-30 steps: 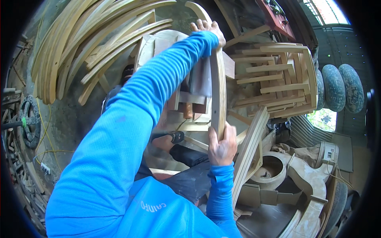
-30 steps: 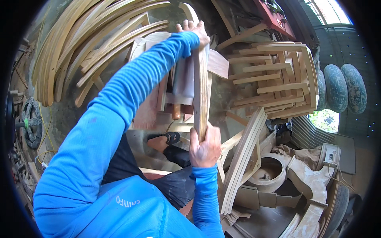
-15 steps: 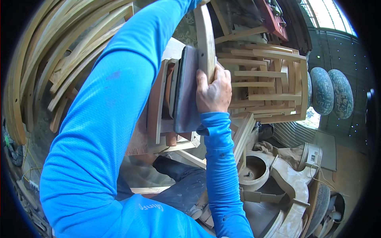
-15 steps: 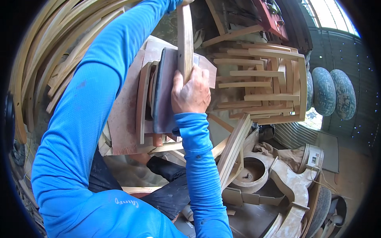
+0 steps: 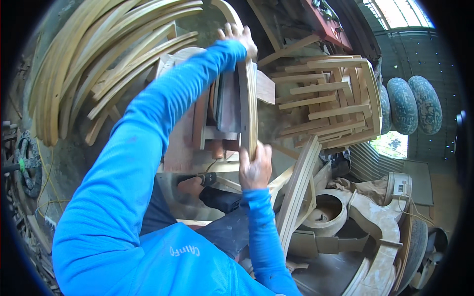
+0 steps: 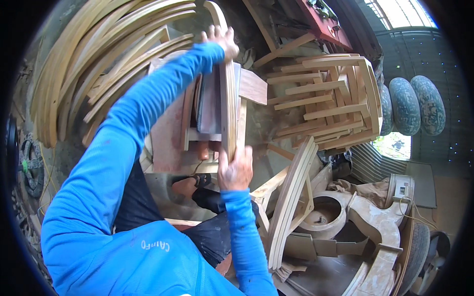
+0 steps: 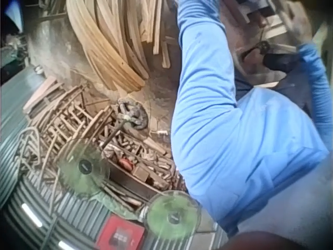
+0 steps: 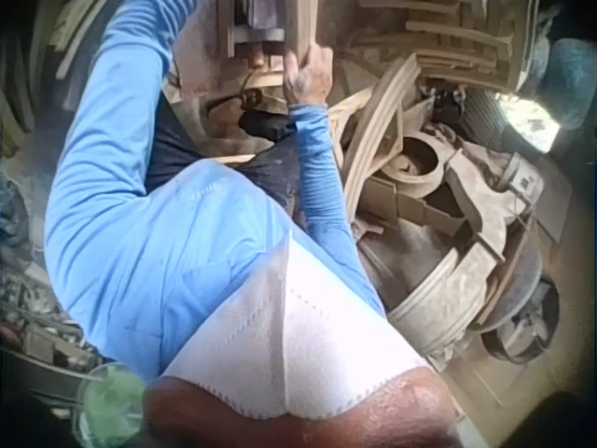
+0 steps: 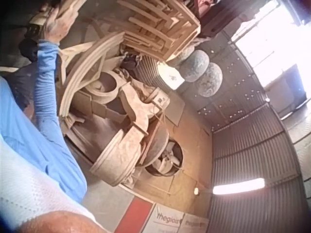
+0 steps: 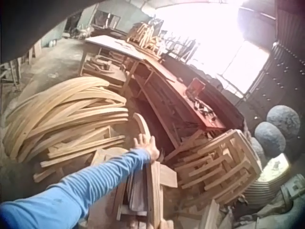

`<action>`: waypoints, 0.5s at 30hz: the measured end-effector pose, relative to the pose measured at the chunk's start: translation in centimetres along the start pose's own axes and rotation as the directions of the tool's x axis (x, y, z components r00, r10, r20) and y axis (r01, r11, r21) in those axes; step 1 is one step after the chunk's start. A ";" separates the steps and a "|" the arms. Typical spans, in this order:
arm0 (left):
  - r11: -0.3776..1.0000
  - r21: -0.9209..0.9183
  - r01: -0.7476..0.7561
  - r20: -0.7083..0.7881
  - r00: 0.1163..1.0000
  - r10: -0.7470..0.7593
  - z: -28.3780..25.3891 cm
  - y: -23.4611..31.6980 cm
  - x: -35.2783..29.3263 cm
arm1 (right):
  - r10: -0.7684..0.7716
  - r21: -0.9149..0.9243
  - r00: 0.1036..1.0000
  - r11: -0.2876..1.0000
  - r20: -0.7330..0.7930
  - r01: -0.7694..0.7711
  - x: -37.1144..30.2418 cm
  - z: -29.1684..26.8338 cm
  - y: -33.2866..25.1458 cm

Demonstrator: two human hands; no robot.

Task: The recorder is sanding curved wooden slats using a sanding block at a workbench.

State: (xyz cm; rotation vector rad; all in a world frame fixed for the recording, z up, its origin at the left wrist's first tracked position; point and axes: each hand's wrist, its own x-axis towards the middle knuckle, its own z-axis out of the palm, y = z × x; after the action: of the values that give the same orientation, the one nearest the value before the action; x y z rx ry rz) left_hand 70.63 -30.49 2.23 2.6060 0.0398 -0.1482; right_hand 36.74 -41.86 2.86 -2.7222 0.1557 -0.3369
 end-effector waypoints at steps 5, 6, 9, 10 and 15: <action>0.981 -0.058 -0.186 -0.024 0.982 0.185 1.1 1.2 -17.8 | 0.050 0.067 0.996 0.996 0.070 -0.055 -16.1 -5.0 2.8; 0.978 -0.074 -0.193 0.003 0.981 0.194 1.1 1.6 -20.5 | 0.061 0.072 0.996 0.995 0.069 -0.066 -19.2 -6.1 3.4; 0.969 -0.151 -0.196 0.026 0.979 0.202 0.0 2.4 -25.4 | 0.182 0.183 0.981 0.964 0.068 -0.192 -27.9 -9.7 5.2; 0.970 -0.171 -0.175 0.030 0.983 0.183 -0.5 2.6 -26.0 | 0.285 0.239 0.951 0.922 0.115 -0.305 -30.9 -11.1 5.6; 0.970 -0.203 -0.137 0.072 0.985 0.154 -2.7 3.1 -25.9 | 0.329 0.235 0.943 0.915 0.040 -0.329 -42.7 -15.3 7.2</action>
State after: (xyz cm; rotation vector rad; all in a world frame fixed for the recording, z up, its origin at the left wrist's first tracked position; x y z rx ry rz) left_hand 45.38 -31.83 9.05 2.3912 -0.1603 -0.1953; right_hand -8.75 -47.44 4.67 -2.4023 0.5325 -0.2399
